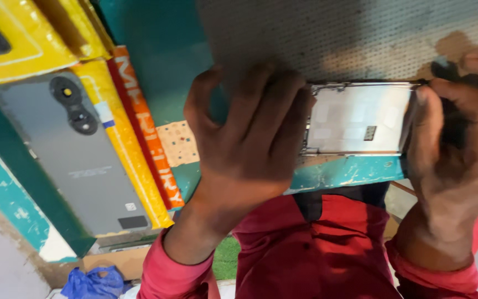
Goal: The person is repairing a smartphone. They use a metal tool to carefully pry and adjust internal components, including the battery and ribbon cables, on a workbench.
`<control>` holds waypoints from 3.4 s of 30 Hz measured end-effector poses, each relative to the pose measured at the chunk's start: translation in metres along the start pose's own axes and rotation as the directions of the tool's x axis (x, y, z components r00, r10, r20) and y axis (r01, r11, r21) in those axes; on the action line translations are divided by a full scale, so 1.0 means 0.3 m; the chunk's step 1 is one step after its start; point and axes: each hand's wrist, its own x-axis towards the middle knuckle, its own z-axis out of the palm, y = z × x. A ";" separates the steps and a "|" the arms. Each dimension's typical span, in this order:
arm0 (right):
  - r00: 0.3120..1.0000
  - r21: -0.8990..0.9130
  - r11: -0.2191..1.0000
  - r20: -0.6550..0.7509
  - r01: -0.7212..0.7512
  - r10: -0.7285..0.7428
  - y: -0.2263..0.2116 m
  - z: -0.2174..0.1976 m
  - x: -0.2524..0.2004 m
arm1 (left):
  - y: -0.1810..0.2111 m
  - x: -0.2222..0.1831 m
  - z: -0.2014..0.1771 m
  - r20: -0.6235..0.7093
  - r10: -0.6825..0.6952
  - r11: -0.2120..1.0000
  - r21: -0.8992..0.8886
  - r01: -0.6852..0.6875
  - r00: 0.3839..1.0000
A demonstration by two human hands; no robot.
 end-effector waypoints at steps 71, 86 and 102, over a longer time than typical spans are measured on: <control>0.998 -0.051 0.998 -0.041 0.047 -0.049 0.064 -0.064 0.016 | 0.008 0.023 0.011 0.000 0.015 1.000 0.019 -0.015 1.000; 0.994 0.148 0.985 -0.057 -0.089 0.098 0.088 -0.038 -0.018 | 0.010 0.024 0.008 -0.047 0.008 0.999 -0.035 -0.010 0.999; 1.000 0.075 0.997 0.006 -0.010 0.010 0.108 0.001 -0.078 | -0.012 -0.020 0.001 -0.033 -0.030 0.999 -0.014 0.030 0.999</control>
